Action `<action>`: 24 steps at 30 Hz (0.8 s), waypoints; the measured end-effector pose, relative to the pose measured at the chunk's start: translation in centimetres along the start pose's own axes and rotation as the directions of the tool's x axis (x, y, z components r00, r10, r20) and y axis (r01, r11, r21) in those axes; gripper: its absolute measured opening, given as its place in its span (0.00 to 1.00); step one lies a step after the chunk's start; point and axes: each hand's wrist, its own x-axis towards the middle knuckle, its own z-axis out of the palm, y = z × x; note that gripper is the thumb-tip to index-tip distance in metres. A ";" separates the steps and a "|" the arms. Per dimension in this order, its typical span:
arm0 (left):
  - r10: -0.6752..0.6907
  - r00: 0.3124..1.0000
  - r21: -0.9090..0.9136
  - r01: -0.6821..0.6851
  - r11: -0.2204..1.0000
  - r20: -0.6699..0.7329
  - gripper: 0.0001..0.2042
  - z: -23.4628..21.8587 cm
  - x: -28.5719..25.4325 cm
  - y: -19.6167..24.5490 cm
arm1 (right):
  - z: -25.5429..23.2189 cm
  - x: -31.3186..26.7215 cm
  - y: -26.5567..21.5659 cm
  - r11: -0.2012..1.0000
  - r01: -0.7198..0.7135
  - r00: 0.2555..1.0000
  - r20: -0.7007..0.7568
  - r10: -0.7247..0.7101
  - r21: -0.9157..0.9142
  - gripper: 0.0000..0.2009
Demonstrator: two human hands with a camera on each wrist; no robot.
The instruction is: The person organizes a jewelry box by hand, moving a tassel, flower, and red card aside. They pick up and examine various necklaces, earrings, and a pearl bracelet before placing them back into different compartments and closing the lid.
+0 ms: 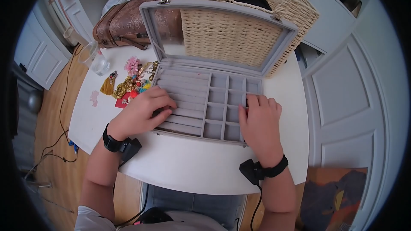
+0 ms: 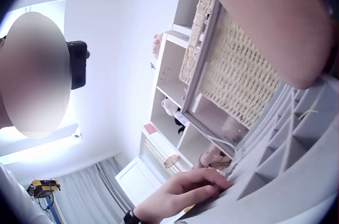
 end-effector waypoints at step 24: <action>-0.004 1.000 0.016 0.004 1.000 -0.005 0.05 0.1 -0.1 0.0 | -3.2 1.3 2.0 0.955 0.106 0.975 0.162 -0.155 0.276 0.06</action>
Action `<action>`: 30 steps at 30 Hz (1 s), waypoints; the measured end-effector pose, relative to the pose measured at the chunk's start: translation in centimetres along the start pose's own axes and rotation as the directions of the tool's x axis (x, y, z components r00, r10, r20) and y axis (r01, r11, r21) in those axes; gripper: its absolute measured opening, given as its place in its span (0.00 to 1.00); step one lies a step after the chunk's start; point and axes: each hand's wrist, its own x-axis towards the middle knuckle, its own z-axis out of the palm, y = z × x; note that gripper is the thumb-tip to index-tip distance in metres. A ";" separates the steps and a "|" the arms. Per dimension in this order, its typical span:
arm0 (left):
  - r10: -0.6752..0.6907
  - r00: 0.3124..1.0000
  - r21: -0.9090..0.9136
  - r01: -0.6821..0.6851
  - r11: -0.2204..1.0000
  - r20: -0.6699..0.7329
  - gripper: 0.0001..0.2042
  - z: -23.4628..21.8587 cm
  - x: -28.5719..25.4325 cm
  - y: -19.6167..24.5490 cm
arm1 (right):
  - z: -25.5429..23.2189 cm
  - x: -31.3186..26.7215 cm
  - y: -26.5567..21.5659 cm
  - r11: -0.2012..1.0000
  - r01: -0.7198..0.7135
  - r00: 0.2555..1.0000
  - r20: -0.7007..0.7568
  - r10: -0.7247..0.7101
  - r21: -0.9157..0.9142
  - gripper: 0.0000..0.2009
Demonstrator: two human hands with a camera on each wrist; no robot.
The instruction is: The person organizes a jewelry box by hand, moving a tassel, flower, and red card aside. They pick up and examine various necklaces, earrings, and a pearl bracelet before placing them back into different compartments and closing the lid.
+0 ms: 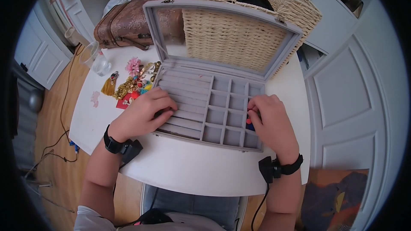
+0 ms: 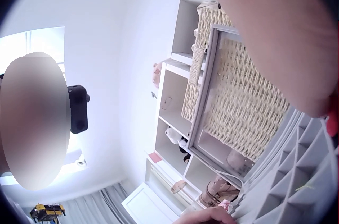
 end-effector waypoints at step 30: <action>-0.008 0.989 -0.446 -0.059 0.893 -0.147 0.05 1.5 -0.3 1.9 | 1.3 -0.6 -6.9 0.833 0.372 0.926 -0.094 -0.367 0.409 0.11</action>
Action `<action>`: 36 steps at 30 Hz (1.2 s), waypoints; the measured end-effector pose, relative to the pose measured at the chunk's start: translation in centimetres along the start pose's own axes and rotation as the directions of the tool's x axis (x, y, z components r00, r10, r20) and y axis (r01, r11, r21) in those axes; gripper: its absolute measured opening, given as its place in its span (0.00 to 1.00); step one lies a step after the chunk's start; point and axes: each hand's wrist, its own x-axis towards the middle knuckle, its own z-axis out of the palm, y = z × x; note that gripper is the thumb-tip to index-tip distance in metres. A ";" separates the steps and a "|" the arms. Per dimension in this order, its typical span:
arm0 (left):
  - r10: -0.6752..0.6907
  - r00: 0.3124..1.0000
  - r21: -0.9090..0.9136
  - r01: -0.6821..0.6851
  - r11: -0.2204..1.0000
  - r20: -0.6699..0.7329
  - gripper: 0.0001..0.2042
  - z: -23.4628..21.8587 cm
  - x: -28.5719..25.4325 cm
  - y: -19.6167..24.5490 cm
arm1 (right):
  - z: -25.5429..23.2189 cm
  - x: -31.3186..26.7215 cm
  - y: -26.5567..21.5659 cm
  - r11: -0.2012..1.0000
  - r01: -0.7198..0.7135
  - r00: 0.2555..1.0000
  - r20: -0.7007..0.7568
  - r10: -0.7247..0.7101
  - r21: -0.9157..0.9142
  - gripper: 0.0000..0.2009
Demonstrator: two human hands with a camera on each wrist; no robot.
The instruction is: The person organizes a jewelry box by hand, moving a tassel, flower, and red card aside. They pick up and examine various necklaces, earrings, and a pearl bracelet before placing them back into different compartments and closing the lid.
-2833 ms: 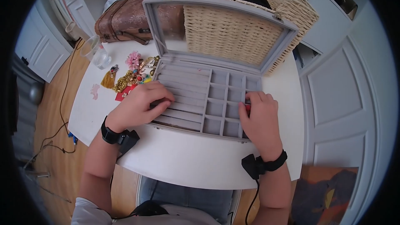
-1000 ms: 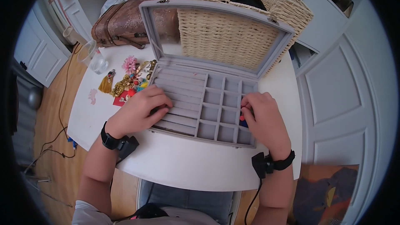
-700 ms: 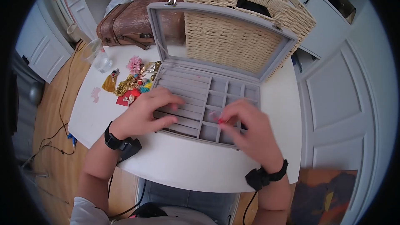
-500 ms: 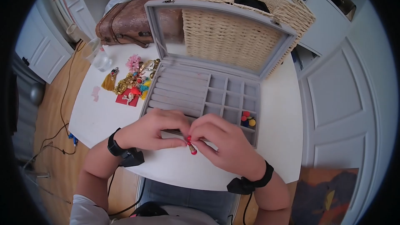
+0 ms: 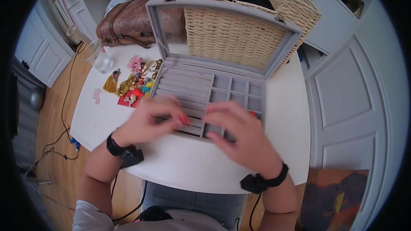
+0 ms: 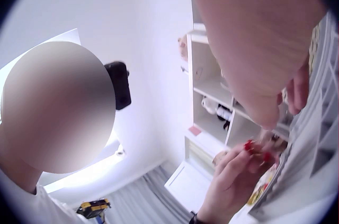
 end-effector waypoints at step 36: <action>-0.013 0.545 0.184 0.305 0.935 -0.838 0.12 -11.2 -1.4 -3.2 | -7.2 -2.9 4.3 0.837 -0.463 0.881 -0.049 0.470 -0.292 0.11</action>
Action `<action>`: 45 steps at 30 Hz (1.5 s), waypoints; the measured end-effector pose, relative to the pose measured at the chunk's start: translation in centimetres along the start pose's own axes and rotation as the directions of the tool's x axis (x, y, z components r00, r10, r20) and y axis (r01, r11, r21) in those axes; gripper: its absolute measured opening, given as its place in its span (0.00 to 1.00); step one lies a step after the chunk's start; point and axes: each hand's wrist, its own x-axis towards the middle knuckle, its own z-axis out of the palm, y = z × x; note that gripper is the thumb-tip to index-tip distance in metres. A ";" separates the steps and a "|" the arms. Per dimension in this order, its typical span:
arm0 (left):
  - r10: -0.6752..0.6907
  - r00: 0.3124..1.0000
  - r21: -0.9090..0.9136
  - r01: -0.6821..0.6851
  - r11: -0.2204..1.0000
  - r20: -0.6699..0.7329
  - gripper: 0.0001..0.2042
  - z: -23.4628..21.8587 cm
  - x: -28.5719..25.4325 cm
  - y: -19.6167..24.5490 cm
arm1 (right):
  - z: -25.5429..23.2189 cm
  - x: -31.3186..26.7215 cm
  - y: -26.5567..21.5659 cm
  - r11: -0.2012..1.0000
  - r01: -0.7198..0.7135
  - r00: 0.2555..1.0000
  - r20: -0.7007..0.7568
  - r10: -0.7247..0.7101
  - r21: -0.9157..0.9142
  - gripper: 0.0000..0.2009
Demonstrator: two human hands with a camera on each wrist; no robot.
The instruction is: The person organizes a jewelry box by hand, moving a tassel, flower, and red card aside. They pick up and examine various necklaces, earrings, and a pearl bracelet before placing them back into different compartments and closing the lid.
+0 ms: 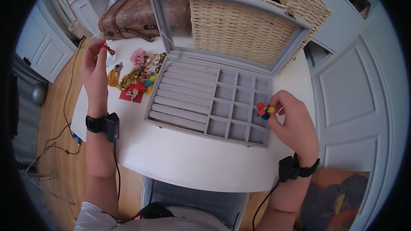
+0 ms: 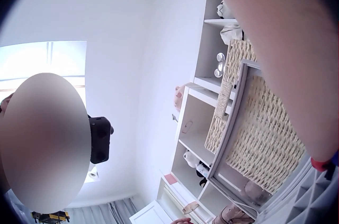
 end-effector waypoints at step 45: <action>-0.047 0.995 -0.250 0.024 0.968 -0.084 0.20 2.1 -1.4 0.1 | 6.9 1.2 -4.3 0.959 0.261 0.956 -0.166 -0.241 0.107 0.09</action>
